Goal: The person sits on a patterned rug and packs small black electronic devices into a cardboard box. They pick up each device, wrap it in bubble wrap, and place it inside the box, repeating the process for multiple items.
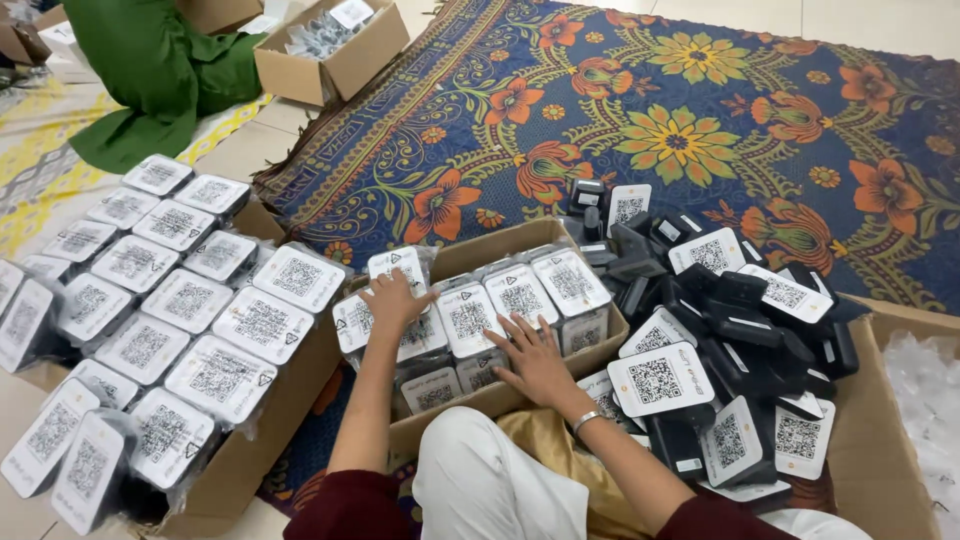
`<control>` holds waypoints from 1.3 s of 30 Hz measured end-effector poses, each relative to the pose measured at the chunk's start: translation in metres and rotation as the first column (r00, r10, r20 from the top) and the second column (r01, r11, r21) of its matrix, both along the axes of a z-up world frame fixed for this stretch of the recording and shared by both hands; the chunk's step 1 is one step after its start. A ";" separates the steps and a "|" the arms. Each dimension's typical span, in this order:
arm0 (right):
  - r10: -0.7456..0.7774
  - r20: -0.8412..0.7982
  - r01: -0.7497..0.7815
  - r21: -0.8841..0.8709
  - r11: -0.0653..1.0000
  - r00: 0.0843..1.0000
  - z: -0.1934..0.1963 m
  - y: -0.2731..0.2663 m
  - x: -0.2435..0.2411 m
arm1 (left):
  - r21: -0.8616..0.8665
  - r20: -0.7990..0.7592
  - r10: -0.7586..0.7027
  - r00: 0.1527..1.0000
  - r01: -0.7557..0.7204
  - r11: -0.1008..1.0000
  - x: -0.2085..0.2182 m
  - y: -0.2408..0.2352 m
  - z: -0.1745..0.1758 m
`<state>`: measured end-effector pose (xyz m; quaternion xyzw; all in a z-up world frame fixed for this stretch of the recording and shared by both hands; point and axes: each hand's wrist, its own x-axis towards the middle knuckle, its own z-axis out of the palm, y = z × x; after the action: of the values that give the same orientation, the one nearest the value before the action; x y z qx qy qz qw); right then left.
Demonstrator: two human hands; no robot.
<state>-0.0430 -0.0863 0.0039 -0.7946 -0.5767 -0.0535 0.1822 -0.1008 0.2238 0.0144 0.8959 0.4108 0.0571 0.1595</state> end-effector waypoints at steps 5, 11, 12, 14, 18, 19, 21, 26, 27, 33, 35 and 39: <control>-0.013 0.024 0.013 0.013 1.000 1.000 -0.004 0.002 0.000 | -0.105 -0.252 -0.262 0.932 0.243 0.964 -0.006 0.046 -0.017; -0.006 0.045 0.003 0.047 0.999 0.999 -0.003 0.002 -0.003 | 0.098 -0.263 -0.344 0.901 0.380 0.920 -0.027 0.031 -0.008; -0.007 0.038 0.006 0.050 0.999 0.999 -0.002 0.001 -0.002 | 0.156 -0.237 -0.353 0.905 0.394 0.906 -0.026 0.025 0.001; -0.009 0.034 0.007 0.056 0.998 0.999 -0.001 0.000 -0.003 | 0.194 -0.237 -0.353 0.905 0.400 0.896 -0.030 0.009 0.019; -0.003 0.027 0.002 0.016 1.000 1.000 -0.007 0.001 0.000 | 0.329 -0.249 -0.339 0.907 0.409 0.851 -0.030 -0.018 0.057; -0.016 0.031 0.015 0.023 1.000 0.999 -0.007 0.002 0.002 | 0.336 -0.248 -0.349 0.904 0.418 0.844 -0.028 -0.026 0.075; 0.000 0.009 0.000 0.000 1.000 1.000 -0.008 0.002 0.002 | 0.359 -0.132 -0.353 0.926 0.377 0.854 -0.029 -0.047 0.106; 0.029 -0.272 -0.020 0.036 0.999 0.962 -0.004 -0.010 0.007 | 0.304 0.329 -0.456 0.827 0.364 0.880 -0.007 -0.116 0.160; 0.062 -0.418 -0.022 0.101 0.995 0.906 -0.004 -0.015 0.009 | 0.275 0.491 -0.468 0.735 0.379 0.884 -0.001 -0.131 0.163; 0.225 -0.904 0.461 0.385 0.800 0.364 0.019 -0.135 -0.022 | -0.404 0.863 0.036 0.504 0.645 0.649 0.045 -0.250 0.111; 0.228 -0.870 0.558 0.461 0.690 0.437 0.068 -0.175 -0.039 | -0.543 0.824 0.173 0.540 0.664 0.513 0.058 -0.297 0.087; -0.015 -0.773 0.703 0.569 0.427 0.635 0.077 -0.253 -0.039 | -0.817 0.568 0.403 0.717 0.550 0.174 0.062 -0.396 0.069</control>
<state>-0.0820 -0.3393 0.0810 -0.6749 -0.1642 -0.0771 0.7152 -0.0386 -0.1720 0.0835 0.4990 0.2033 0.0998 0.8365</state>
